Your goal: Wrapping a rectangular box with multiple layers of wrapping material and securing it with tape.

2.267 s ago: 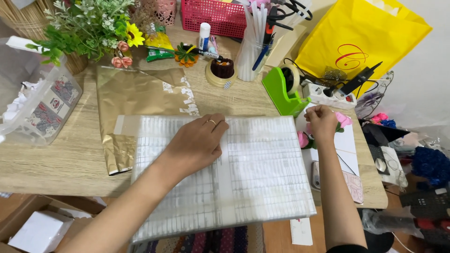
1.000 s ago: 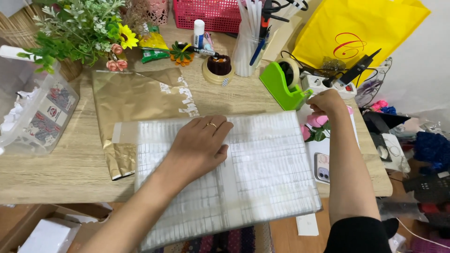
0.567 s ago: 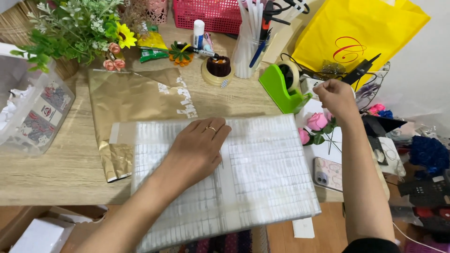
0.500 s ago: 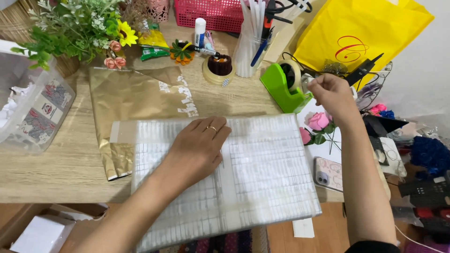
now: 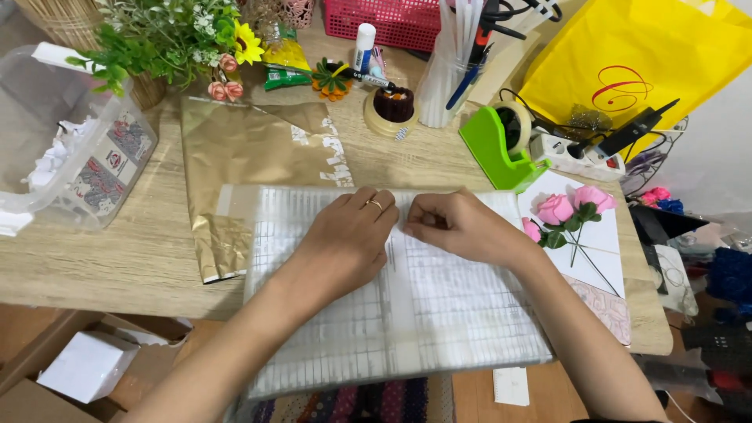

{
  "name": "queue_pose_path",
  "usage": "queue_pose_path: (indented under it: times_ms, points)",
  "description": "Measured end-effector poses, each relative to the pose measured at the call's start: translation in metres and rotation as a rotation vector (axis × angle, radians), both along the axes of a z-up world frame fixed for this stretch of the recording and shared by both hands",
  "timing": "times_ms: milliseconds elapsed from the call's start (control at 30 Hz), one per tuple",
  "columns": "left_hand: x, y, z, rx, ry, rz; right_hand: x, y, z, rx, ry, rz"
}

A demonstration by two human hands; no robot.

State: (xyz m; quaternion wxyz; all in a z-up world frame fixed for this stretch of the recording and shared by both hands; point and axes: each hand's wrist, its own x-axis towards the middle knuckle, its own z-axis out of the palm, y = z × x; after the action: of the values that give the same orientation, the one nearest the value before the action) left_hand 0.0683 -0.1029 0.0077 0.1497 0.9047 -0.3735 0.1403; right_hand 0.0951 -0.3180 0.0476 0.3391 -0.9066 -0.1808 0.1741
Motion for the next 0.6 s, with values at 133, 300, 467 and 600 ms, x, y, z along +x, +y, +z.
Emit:
queue_pose_path:
  times_ms: [133,300,467,600]
  points:
    - [0.002,-0.001,0.005,0.027,0.047,0.047,0.008,-0.005,-0.006,-0.055,-0.024,-0.024]
    - [0.002,-0.001,0.016,0.092,0.125,0.057,0.011,-0.002,-0.008,-0.109,-0.051,-0.015]
    - [0.006,-0.002,0.013,0.107,0.152,0.062,0.010,0.001,-0.011,-0.138,-0.078,-0.022]
    - [0.008,-0.003,0.012,0.128,0.180,0.064,0.006,0.014,-0.002,-0.233,-0.039,-0.059]
